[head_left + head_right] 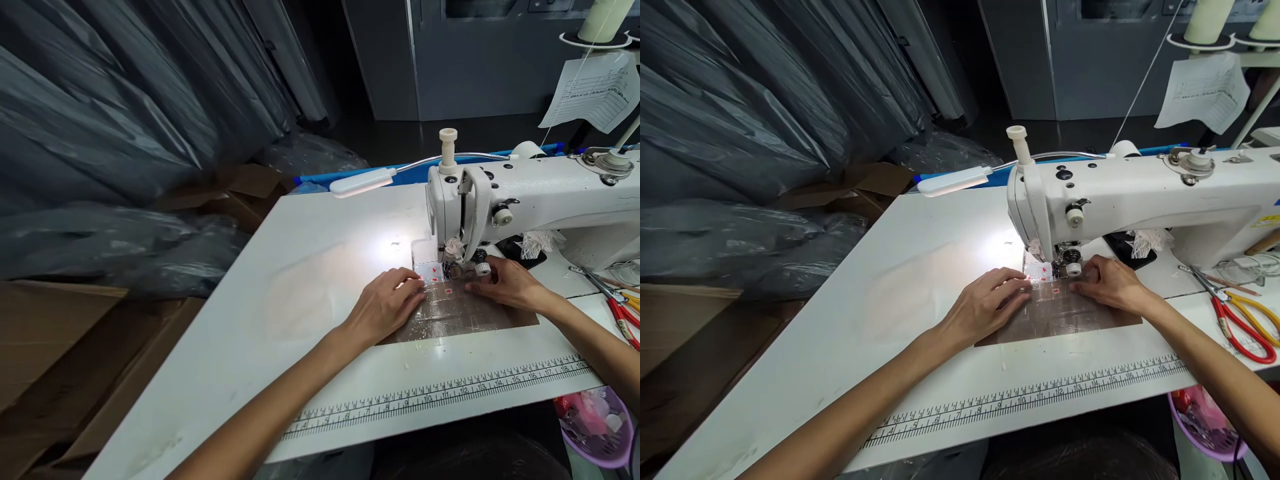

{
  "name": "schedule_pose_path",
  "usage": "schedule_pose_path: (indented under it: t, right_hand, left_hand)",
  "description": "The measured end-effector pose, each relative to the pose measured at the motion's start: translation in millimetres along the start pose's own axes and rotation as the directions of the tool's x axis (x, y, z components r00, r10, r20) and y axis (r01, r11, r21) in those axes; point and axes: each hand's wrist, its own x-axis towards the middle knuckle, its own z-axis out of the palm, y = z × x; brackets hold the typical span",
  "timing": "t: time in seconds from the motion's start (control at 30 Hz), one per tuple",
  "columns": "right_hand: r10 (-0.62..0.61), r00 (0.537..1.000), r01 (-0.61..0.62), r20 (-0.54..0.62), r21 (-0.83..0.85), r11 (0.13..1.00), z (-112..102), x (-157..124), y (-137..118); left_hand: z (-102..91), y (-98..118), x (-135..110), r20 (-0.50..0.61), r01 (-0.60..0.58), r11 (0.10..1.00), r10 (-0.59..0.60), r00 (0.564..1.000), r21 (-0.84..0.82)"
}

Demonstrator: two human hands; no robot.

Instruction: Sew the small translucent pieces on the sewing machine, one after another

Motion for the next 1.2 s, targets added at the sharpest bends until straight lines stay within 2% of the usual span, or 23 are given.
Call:
schedule_pose_path:
  t: [0.1, 0.2, 0.23, 0.27, 0.33, 0.4, 0.43, 0.47, 0.5, 0.57, 0.6, 0.67, 0.73, 0.8, 0.9, 0.97, 1.03, 1.1, 1.13, 1.2]
  right_hand:
    - [-0.013, 1.000, 0.013, 0.028, -0.011, 1.000, 1.0, -9.5, 1.4]
    - [-0.032, 0.999, 0.031, 0.020, 0.032, 0.999, 3.3, -17.1, 3.3]
    - [-0.034, 0.999, 0.034, 0.013, 0.045, 0.998, 4.0, -19.5, 4.2]
    - [-0.036, 0.999, 0.036, 0.010, 0.058, 0.998, 4.7, -21.9, 5.2]
    - [-0.027, 1.000, 0.025, 0.017, 0.082, 0.996, 6.1, -26.5, 7.5]
    - [-0.020, 1.000, 0.018, 0.022, 0.107, 0.994, 8.0, -30.1, 9.4]
    - [-0.027, 0.999, 0.025, 0.019, 0.119, 0.993, 9.2, -31.3, 9.7]
    - [-0.043, 0.999, 0.041, 0.011, 0.131, 0.990, 10.6, -32.3, 9.6]
    - [-0.066, 0.998, 0.065, 0.001, 0.145, 0.987, 12.1, -32.9, 8.9]
    - [-0.112, 0.994, 0.114, -0.021, 0.177, 0.978, 15.3, -33.4, 5.4]
    - [-0.128, 0.991, 0.131, -0.027, 0.206, 0.970, 16.8, -33.4, 2.8]
    - [-0.138, 0.990, 0.134, -0.008, 0.303, 0.944, 19.8, -32.8, -3.9]
    - [-0.123, 0.991, 0.091, 0.049, 0.431, 0.898, 22.9, -31.3, -12.1]
    - [-0.092, 0.990, 0.017, 0.109, 0.551, 0.835, 26.9, -28.5, -21.7]
    - [-0.050, 0.989, -0.048, 0.137, 0.634, 0.772, 35.0, -21.6, -38.7]
    - [-0.051, 0.989, -0.046, 0.139, 0.619, 0.784, 42.1, -15.5, -51.6]
    - [-0.076, 0.985, -0.032, 0.154, 0.597, 0.801, 50.2, -8.7, -63.9]
    - [-0.131, 0.974, -0.012, 0.187, 0.614, 0.789, 57.1, -2.7, -72.6]
    - [-0.169, 0.965, 0.005, 0.200, 0.631, 0.776, 59.3, -0.6, -74.3]
    - [-0.248, 0.952, 0.087, 0.181, 0.615, 0.783, 60.2, 0.5, -70.8]
  left_hand:
    - [4.0, -2.4, 9.2, 0.047, -0.123, 0.991, 0.126, 0.991, -0.059]
    - [7.6, -8.1, 21.4, 0.171, -0.202, 0.974, 0.218, 0.961, -0.106]
    - [7.4, -11.2, 24.3, 0.215, -0.197, 0.976, 0.212, 0.953, -0.090]
    - [6.2, -14.8, 26.0, 0.246, -0.157, 0.987, 0.162, 0.956, -0.043]
    - [0.5, -23.2, 24.7, 0.219, 0.042, 0.992, -0.068, 0.973, 0.123]
    - [-8.3, -30.8, 17.5, 0.078, 0.280, 0.923, -0.309, 0.948, 0.263]
    - [-13.1, -33.5, 12.3, 0.012, 0.345, 0.895, -0.363, 0.932, 0.284]
    - [-17.3, -34.8, 6.6, -0.024, 0.357, 0.894, -0.364, 0.931, 0.273]
    - [-20.6, -34.6, 1.0, -0.033, 0.318, 0.919, -0.320, 0.947, 0.234]
    - [-23.0, -29.3, -8.6, -0.031, 0.130, 0.988, -0.127, 0.991, 0.083]
    - [-22.0, -24.5, -11.9, -0.033, 0.018, 1.000, -0.019, 0.999, -0.011]
    - [-16.8, -12.2, -15.0, -0.028, -0.150, 0.974, 0.147, 0.989, -0.172]
    - [-11.0, 0.0, -14.4, 0.016, -0.203, 0.948, 0.213, 0.977, -0.245]
    - [-8.6, 7.9, -12.5, 0.061, -0.182, 0.948, 0.204, 0.977, -0.261]
    - [-13.7, 8.2, -13.3, 0.062, -0.040, 0.929, 0.068, 0.996, -0.369]
    - [-20.0, 3.0, -17.1, 0.107, 0.154, 0.826, -0.114, 0.988, -0.542]
    - [-24.9, -2.1, -21.1, 0.211, 0.338, 0.621, -0.270, 0.939, -0.707]
    - [-26.7, -3.8, -23.2, 0.314, 0.443, 0.420, -0.343, 0.886, -0.792]
    - [-26.5, -2.9, -23.2, 0.356, 0.484, 0.365, -0.365, 0.860, -0.795]
    - [-24.8, 1.8, -21.4, 0.420, 0.574, 0.350, -0.427, 0.801, -0.740]
